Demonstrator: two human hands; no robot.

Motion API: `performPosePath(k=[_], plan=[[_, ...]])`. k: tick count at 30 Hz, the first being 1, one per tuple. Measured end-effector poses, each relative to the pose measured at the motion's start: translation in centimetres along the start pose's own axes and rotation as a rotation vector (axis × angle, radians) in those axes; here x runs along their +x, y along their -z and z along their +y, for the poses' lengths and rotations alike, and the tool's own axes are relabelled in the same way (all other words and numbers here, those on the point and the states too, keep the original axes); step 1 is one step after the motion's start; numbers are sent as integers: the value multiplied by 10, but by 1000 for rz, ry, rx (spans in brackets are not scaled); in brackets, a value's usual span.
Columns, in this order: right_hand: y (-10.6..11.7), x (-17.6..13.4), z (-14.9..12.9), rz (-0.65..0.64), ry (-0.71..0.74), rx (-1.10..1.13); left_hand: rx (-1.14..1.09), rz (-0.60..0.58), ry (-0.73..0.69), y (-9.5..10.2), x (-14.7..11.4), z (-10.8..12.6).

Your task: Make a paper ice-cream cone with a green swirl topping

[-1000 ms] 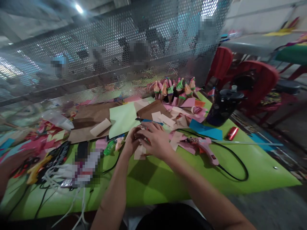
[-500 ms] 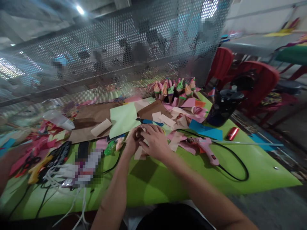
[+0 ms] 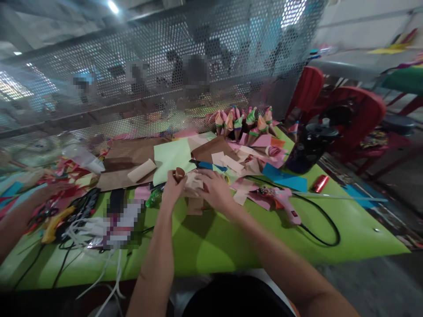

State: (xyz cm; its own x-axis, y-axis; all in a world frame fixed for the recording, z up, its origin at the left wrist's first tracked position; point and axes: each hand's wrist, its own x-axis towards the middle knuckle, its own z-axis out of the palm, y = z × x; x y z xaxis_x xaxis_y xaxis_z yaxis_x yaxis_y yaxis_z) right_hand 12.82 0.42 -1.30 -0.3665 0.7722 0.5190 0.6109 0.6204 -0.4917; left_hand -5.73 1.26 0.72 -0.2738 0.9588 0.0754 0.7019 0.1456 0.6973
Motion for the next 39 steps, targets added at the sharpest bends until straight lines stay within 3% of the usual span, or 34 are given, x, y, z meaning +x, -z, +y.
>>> performPosePath(k=[4,8,12,16,18,20,23,26,33,39], plan=[[-18,-3,-2,-161,35,-120,127,-8,95,16,-1,4],[-18,-2,1,-102,14,-110,265,-19,115,18,-2,7],[0,3,11,48,-94,234,325,-43,111,17,1,-1],[18,9,19,217,-355,690,274,13,8,14,5,-10],[23,12,20,266,-430,820,172,81,-130,11,6,-10],[27,14,18,281,-470,907,-27,68,-248,7,5,-9],[31,16,15,256,-516,1031,-351,-91,-335,-2,1,-4],[33,16,10,204,-552,1158,-509,-191,-401,-13,-6,2],[30,13,8,165,-598,1320,-738,-236,-217,-28,-11,11],[25,12,16,164,-449,1062,-863,-137,-119,-19,-10,16]])
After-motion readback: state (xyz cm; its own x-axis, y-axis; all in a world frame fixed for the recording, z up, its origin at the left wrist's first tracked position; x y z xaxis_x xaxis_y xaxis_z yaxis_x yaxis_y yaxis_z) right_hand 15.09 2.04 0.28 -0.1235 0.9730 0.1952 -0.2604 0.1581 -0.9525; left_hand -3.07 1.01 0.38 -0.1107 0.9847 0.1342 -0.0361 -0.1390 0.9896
